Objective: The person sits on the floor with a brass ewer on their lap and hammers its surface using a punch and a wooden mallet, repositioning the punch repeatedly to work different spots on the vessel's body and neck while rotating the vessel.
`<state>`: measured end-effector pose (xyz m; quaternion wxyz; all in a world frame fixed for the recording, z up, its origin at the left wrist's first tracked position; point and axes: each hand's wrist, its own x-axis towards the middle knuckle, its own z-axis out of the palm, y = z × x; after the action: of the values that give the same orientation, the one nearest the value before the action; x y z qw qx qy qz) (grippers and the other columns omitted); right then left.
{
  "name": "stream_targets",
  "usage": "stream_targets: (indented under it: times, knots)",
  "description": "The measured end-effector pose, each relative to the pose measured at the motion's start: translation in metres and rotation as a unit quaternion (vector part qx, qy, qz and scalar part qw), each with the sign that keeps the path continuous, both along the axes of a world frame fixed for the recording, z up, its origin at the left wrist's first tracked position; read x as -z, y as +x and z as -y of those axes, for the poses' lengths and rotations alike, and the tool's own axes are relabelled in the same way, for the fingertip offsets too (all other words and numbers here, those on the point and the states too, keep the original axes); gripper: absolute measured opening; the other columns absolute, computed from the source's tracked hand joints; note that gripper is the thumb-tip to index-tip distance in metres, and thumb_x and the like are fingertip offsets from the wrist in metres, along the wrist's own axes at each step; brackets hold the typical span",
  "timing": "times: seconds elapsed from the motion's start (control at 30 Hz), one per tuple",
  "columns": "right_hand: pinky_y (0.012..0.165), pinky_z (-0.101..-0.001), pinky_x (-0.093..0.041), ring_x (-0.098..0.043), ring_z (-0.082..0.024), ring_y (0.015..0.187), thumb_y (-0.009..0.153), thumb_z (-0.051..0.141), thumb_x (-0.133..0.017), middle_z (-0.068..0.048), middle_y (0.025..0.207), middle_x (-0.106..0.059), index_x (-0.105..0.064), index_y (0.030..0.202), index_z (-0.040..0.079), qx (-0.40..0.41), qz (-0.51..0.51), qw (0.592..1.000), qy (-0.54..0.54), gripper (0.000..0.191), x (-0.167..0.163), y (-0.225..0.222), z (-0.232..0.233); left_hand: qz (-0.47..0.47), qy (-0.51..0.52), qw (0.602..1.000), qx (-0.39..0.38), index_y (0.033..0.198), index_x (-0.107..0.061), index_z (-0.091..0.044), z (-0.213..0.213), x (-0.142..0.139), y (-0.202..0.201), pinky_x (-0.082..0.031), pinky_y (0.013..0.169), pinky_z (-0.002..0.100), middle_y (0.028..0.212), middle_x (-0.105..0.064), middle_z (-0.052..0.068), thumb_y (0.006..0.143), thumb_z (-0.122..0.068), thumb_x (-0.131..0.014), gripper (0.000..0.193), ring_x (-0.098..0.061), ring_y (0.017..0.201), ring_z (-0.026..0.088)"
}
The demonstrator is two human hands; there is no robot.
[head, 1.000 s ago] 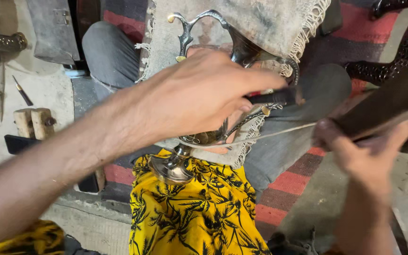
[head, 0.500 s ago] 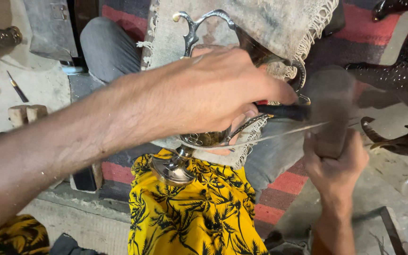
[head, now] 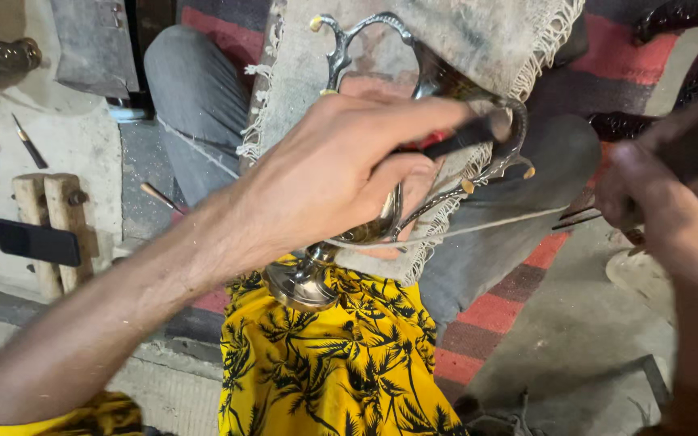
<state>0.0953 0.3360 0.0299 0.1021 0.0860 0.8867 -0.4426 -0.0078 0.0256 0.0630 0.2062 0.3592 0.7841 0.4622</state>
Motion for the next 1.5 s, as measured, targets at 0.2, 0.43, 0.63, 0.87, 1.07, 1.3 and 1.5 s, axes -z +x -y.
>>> stream_targets:
  times: [0.2, 0.43, 0.63, 0.87, 1.07, 1.3, 1.5]
  knots:
    - [0.061, -0.0275, -0.051, -0.062, -0.011, 0.063, 0.105, 0.001, -0.072, -0.006, 0.076, -0.065, -0.062, 0.094, 0.003, -0.21, 0.019, 0.963, 0.171, 0.015, -0.031, -0.069, 0.015, 0.07, 0.046, 0.98, -0.18, 0.138, -0.057, -0.003, 0.006, 0.008, 0.036, -0.062, 0.088, 0.029, 0.117, -0.073, 0.012, 0.101, -0.002, -0.071, 0.04, -0.077, 0.103, 0.019]
    - [0.06, -0.0285, -0.052, -0.062, -0.013, 0.063, 0.104, 0.001, -0.072, -0.006, 0.077, -0.064, -0.06, 0.098, 0.004, -0.293, 0.014, 0.928, 0.228, 0.013, -0.06, -0.099, 0.042, 0.079, 0.077, 0.944, -0.31, 0.135, -0.056, -0.002, 0.0, 0.019, 0.07, -0.064, 0.086, 0.024, 0.109, -0.076, 0.008, 0.105, 0.0, -0.071, 0.035, -0.075, 0.098, 0.009]
    - [0.06, -0.0294, -0.052, -0.062, -0.014, 0.063, 0.104, 0.001, -0.072, -0.007, 0.079, -0.064, -0.059, 0.101, 0.004, -0.317, 0.033, 0.911, 0.262, 0.013, -0.059, -0.098, 0.03, 0.084, 0.097, 0.934, -0.334, 0.139, -0.053, -0.002, -0.001, 0.023, 0.079, -0.065, 0.092, 0.025, 0.111, -0.075, 0.008, 0.104, 0.002, -0.073, 0.04, -0.074, 0.099, 0.009]
    - [0.059, -0.0304, -0.053, -0.063, -0.015, 0.063, 0.103, 0.0, -0.072, -0.007, 0.08, -0.064, -0.057, 0.105, 0.004, -0.324, 0.04, 0.907, 0.267, 0.015, -0.062, -0.104, 0.028, 0.148, 0.203, 0.906, -0.341, 0.142, -0.044, 0.001, -0.001, 0.035, 0.081, -0.063, 0.099, 0.026, 0.125, -0.069, 0.014, 0.11, 0.009, -0.064, 0.039, -0.071, 0.114, 0.014]
    - [0.058, -0.0313, -0.053, -0.063, -0.016, 0.063, 0.103, 0.0, -0.071, -0.008, 0.081, -0.063, -0.056, 0.109, 0.005, -0.316, 0.043, 0.915, 0.246, 0.017, -0.063, -0.107, 0.031, 0.161, 0.209, 0.9, -0.348, 0.143, -0.043, 0.0, 0.002, 0.041, 0.082, -0.062, 0.097, 0.024, 0.128, -0.068, 0.015, 0.11, 0.009, -0.065, 0.04, -0.07, 0.113, 0.013]
    - [0.057, -0.0323, -0.053, -0.063, -0.017, 0.063, 0.103, 0.0, -0.071, -0.008, 0.082, -0.063, -0.054, 0.113, 0.005, -0.333, 0.045, 0.903, 0.266, 0.021, -0.066, -0.114, 0.04, 0.145, 0.177, 0.903, -0.364, 0.136, -0.047, 0.001, -0.001, 0.038, 0.077, -0.062, 0.092, 0.023, 0.118, -0.073, 0.015, 0.107, 0.007, -0.068, 0.036, -0.072, 0.106, 0.012]
    - [0.057, -0.0332, -0.054, -0.063, -0.018, 0.063, 0.102, -0.001, -0.071, -0.009, 0.083, -0.063, -0.053, 0.116, 0.005, -0.326, 0.047, 0.907, 0.263, 0.024, -0.074, -0.119, 0.051, 0.183, 0.156, 0.923, -0.3, 0.139, -0.054, 0.002, 0.007, 0.024, 0.062, -0.063, 0.098, 0.026, 0.118, -0.076, 0.012, 0.108, 0.005, -0.066, 0.034, -0.073, 0.109, 0.011]
